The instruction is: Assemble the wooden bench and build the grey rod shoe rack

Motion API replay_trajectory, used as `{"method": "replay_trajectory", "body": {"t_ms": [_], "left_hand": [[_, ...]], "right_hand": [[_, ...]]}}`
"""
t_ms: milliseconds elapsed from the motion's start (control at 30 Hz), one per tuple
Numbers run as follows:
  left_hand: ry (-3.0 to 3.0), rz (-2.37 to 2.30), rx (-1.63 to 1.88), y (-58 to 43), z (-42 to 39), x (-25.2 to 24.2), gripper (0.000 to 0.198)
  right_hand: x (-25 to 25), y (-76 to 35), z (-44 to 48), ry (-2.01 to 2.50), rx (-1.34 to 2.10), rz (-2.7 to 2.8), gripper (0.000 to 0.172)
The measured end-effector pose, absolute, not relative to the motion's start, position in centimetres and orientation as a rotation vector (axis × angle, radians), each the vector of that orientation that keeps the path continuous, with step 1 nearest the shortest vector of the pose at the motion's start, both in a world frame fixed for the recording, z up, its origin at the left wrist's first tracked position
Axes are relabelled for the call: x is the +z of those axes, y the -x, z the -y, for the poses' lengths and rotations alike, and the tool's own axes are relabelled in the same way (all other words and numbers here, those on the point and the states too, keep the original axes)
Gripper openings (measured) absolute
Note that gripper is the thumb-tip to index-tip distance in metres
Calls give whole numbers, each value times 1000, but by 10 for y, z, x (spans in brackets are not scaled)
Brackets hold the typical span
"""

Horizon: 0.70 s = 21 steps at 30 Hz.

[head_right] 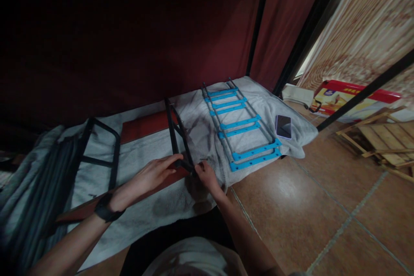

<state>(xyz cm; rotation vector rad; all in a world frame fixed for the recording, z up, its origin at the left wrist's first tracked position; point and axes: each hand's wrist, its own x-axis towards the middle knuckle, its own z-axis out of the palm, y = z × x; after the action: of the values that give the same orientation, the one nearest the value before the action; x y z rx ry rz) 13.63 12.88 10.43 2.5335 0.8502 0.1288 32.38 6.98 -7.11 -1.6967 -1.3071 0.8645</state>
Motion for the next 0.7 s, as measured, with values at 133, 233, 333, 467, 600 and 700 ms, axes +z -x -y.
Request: {"method": "replay_trajectory", "body": {"t_ms": [133, 233, 333, 467, 600, 700], "left_hand": [[-2541, -853, 104, -136, -129, 104, 53], [-2533, -854, 83, -137, -128, 105, 53], [-2524, -872, 97, -137, -127, 107, 52], [-2510, -870, 120, -135, -128, 108, 53], [-2514, -879, 113, -133, -129, 103, 55], [-2512, -886, 101, -133, -128, 100, 56]], "right_hand": [[-71, -325, -69, 1594, 950, 1241, 18], [-69, -324, -71, 1664, 896, 1285, 25], [-67, -323, -72, 1682, 896, 1241, 29], [-66, -325, -71, 1561, 1076, 1138, 22], [-62, -324, -69, 1656, 960, 1255, 26], [-61, -322, -67, 1695, 934, 1207, 27]]}}
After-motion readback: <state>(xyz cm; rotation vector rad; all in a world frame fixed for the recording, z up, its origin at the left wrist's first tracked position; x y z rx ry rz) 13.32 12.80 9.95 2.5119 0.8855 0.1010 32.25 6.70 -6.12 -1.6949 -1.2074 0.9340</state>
